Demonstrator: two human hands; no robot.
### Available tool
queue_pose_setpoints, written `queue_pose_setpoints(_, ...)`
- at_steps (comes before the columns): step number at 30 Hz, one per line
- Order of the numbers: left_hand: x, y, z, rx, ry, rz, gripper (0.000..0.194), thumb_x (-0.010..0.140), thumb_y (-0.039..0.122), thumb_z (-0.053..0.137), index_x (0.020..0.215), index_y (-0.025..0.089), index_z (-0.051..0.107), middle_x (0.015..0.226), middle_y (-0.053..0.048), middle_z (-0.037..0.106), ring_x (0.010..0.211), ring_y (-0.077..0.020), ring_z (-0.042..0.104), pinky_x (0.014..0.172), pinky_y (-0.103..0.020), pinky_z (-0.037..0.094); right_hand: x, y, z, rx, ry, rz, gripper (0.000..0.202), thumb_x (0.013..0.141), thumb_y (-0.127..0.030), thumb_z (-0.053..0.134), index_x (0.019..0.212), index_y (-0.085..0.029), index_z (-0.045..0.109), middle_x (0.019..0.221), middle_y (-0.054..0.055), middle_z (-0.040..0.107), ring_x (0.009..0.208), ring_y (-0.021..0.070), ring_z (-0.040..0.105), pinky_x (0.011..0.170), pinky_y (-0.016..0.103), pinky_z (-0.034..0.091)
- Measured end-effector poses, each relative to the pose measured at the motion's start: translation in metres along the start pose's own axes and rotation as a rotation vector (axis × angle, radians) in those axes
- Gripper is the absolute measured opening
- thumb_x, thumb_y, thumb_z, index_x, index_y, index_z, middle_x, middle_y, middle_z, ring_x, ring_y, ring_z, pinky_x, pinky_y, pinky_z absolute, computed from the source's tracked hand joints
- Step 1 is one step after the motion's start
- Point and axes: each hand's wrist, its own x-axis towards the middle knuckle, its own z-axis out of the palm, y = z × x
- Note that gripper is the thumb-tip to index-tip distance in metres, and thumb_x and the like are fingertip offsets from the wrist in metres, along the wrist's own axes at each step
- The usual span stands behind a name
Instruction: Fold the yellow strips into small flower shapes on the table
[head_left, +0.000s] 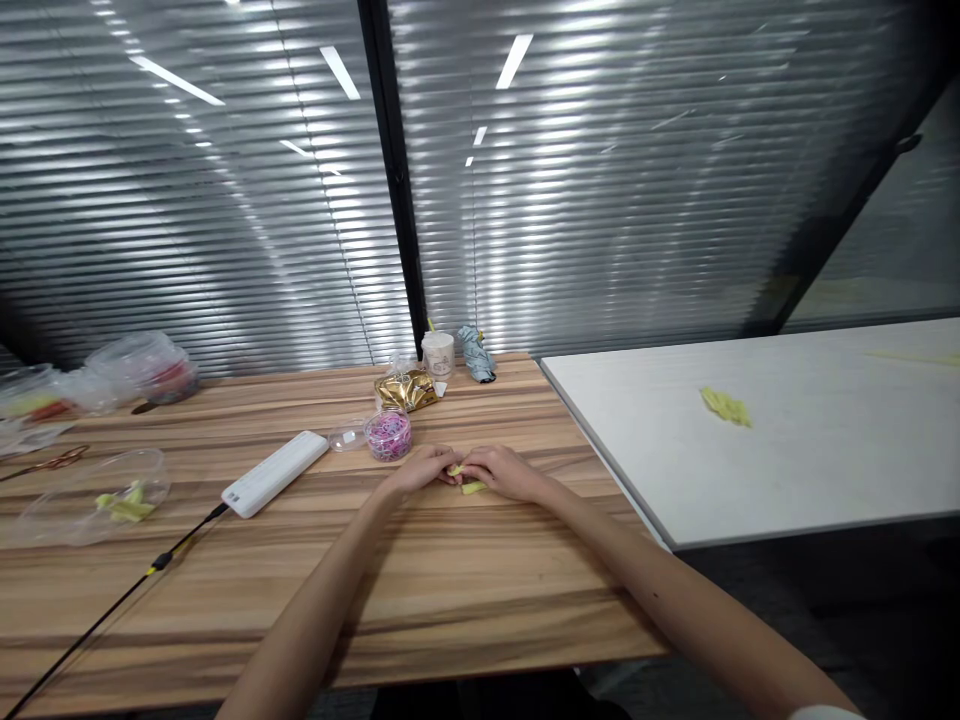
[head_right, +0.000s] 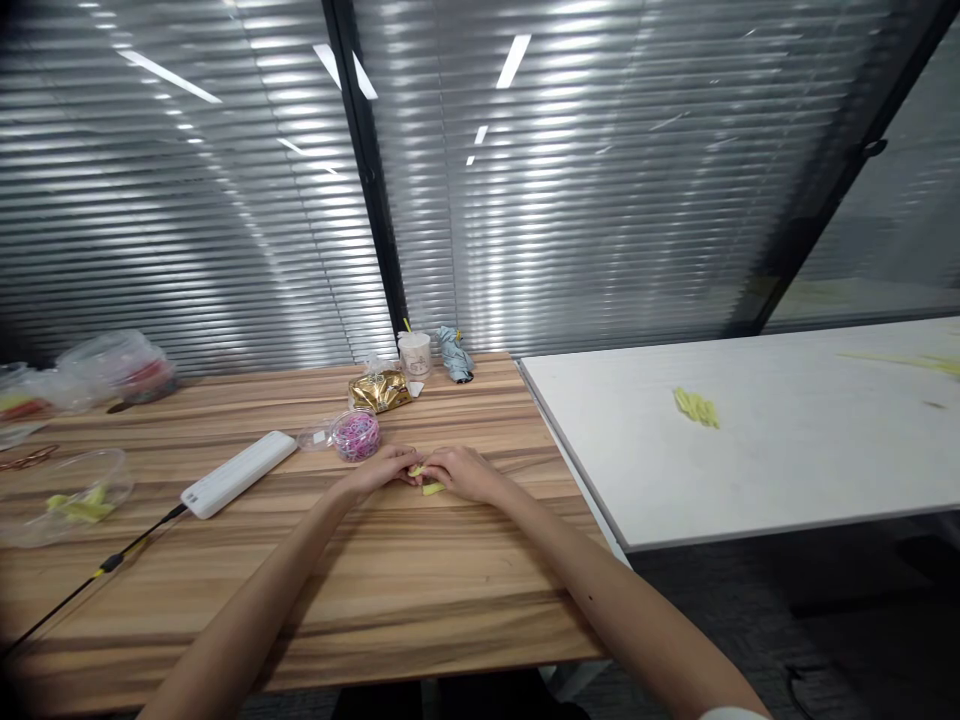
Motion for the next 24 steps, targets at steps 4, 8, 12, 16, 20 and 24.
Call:
queue_pose_setpoints(4, 0.0005, -0.0009, -0.0011, 0.032, 0.001, -0.018, 0.034, 0.068, 0.045, 0.052, 0.069, 0.013, 0.059, 0.066, -0.003, 0.059, 0.069, -0.0147, 0.054, 0.072, -0.027, 0.042, -0.0003, -0.0006, -0.0007, -0.001, -0.006, 0.011, 0.025, 0.087, -0.025, 0.039, 0.094, -0.022, 0.063, 0.093, 0.002, 0.066, 0.082, 0.0154, 0.058, 0.072, 0.023, 0.039)
queue_pose_setpoints(8, 0.0012, -0.0017, -0.0017, 0.049, 0.013, -0.025, 0.036, 0.068, 0.047, 0.051, 0.07, 0.012, 0.06, 0.067, -0.003, 0.06, 0.07, -0.0151, 0.054, 0.072, -0.027, 0.042, -0.0003, 0.0008, 0.0002, -0.012, -0.003, 0.018, 0.025, 0.087, -0.026, 0.04, 0.095, -0.022, 0.063, 0.093, 0.002, 0.066, 0.082, 0.0158, 0.058, 0.072, 0.024, 0.039)
queue_pose_setpoints(12, 0.0018, -0.0018, -0.0021, 0.049, 0.001, -0.024, 0.035, 0.068, 0.047, 0.051, 0.069, 0.013, 0.06, 0.066, -0.003, 0.06, 0.07, -0.015, 0.054, 0.072, -0.026, 0.042, -0.0006, 0.0013, 0.001, -0.025, -0.002, 0.015, 0.025, 0.088, -0.027, 0.039, 0.096, -0.021, 0.062, 0.094, 0.003, 0.065, 0.082, 0.0159, 0.058, 0.072, 0.023, 0.039)
queue_pose_setpoints(16, 0.0018, -0.0015, -0.0025, 0.041, -0.01, -0.013, 0.034, 0.068, 0.046, 0.051, 0.069, 0.012, 0.06, 0.065, -0.003, 0.059, 0.069, -0.0144, 0.054, 0.07, -0.025, 0.042, -0.0008, 0.0005, 0.0003, -0.026, 0.001, 0.01, 0.026, 0.088, -0.027, 0.038, 0.095, -0.021, 0.062, 0.094, 0.003, 0.065, 0.082, 0.0156, 0.058, 0.071, 0.023, 0.039)
queue_pose_setpoints(20, 0.0016, -0.0012, -0.0025, 0.03, -0.021, -0.012, 0.034, 0.068, 0.045, 0.051, 0.07, 0.012, 0.06, 0.066, -0.003, 0.06, 0.069, -0.0146, 0.054, 0.071, -0.026, 0.042, -0.0003, -0.0004, -0.0011, -0.026, -0.004, 0.008, 0.026, 0.088, -0.026, 0.038, 0.095, -0.021, 0.062, 0.094, 0.003, 0.065, 0.082, 0.0156, 0.058, 0.072, 0.023, 0.039)
queue_pose_setpoints(24, 0.0013, -0.0009, -0.0019, 0.03, -0.01, -0.014, 0.035, 0.068, 0.046, 0.052, 0.07, 0.013, 0.06, 0.067, -0.003, 0.06, 0.071, -0.0152, 0.054, 0.072, -0.027, 0.042, -0.0002, -0.0014, -0.002, -0.031, -0.01, 0.001, 0.026, 0.088, -0.025, 0.038, 0.095, -0.021, 0.062, 0.094, 0.003, 0.065, 0.081, 0.0154, 0.058, 0.072, 0.023, 0.038)
